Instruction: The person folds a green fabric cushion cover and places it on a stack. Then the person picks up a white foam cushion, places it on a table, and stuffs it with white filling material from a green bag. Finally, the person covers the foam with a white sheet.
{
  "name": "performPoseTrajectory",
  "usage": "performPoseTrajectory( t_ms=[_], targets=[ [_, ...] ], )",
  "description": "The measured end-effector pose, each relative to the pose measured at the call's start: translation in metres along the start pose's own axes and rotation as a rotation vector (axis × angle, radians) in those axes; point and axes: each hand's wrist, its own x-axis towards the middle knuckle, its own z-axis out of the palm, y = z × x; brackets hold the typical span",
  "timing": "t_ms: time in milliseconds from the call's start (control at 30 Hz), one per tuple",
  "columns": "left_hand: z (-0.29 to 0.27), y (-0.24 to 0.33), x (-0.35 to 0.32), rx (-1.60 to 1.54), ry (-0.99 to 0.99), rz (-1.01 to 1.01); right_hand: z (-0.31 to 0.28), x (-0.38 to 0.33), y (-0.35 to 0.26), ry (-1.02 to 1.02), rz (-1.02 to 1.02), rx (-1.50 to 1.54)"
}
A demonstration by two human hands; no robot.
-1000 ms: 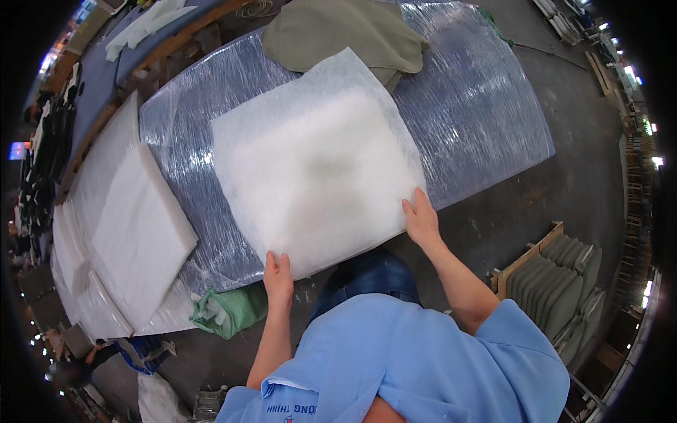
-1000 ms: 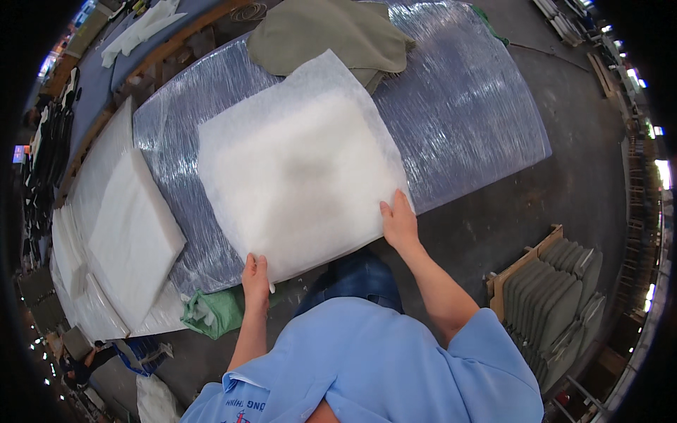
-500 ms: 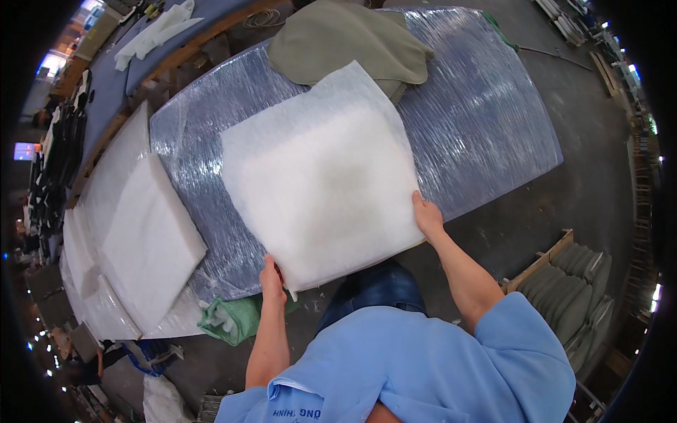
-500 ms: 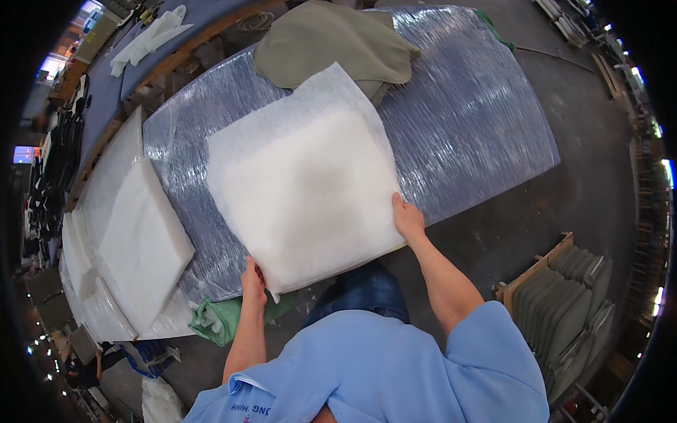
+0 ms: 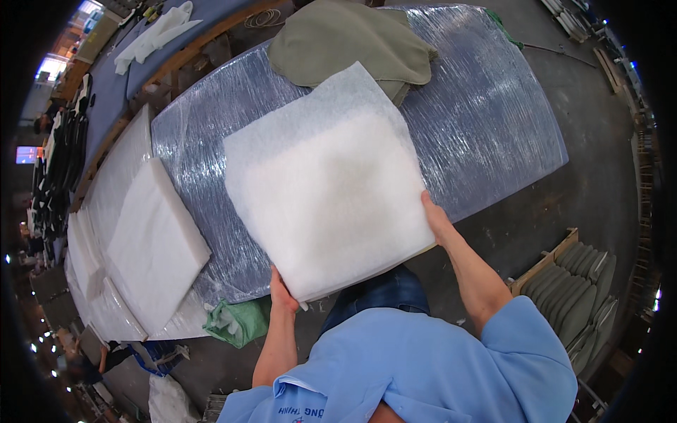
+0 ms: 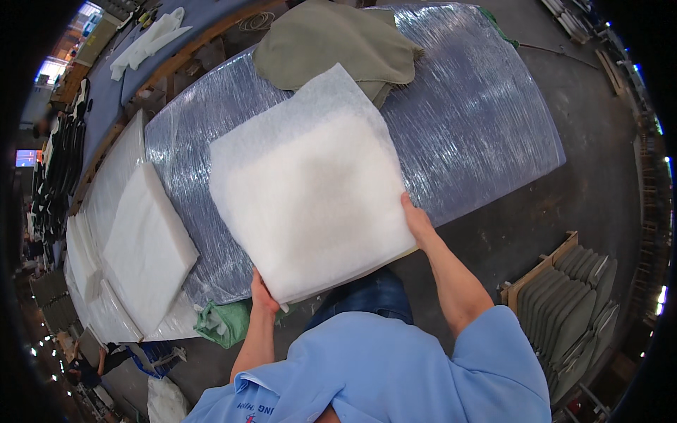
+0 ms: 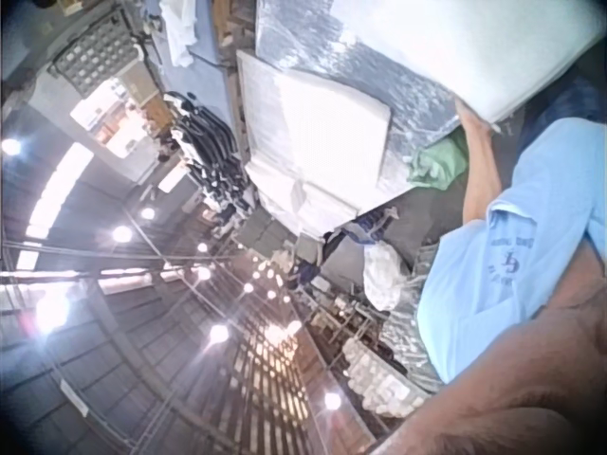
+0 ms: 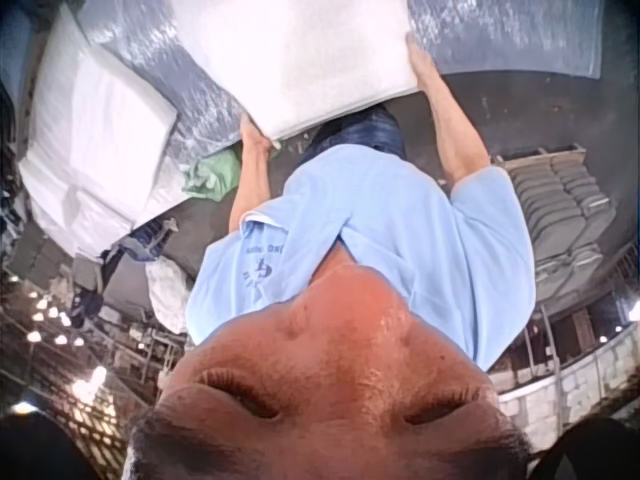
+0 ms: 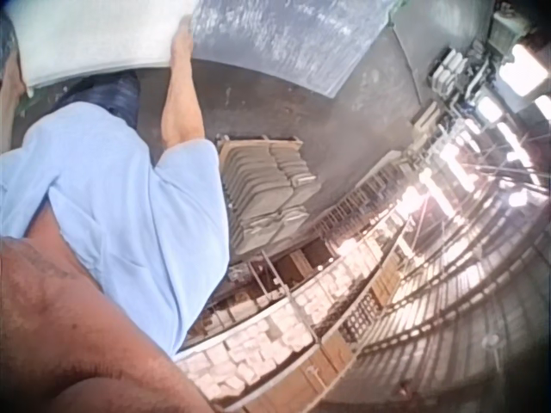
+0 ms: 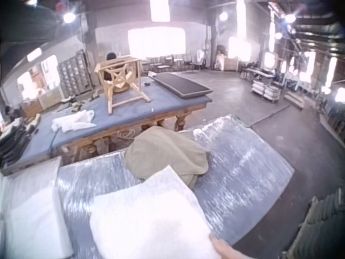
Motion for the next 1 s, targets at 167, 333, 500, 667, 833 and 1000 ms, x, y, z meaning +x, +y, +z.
performPoseTrajectory(
  t_ms=[167,333,500,667,833,1000],
  targets=[
    [-0.025,-0.005,0.003,-0.164,-0.121,-0.129,0.013,-0.021,-0.006,-0.082,-0.069,0.033],
    [-0.029,0.012,-0.012,1.201,0.540,-0.149,0.001,-0.043,-0.018,0.287,-0.194,-0.685],
    [-0.070,0.034,-0.016,1.025,0.484,0.413,-0.008,-0.059,-0.059,0.275,-0.432,-0.639],
    [0.001,0.039,0.005,0.640,0.288,0.629,0.044,-0.044,-0.058,0.331,-0.573,-0.716],
    [0.028,0.042,0.039,0.817,0.350,0.453,0.068,-0.023,-0.072,0.361,-0.525,-0.780],
    [0.046,0.057,0.055,0.669,0.456,0.278,0.055,0.003,-0.084,0.314,-0.335,-0.795]
  ],
)
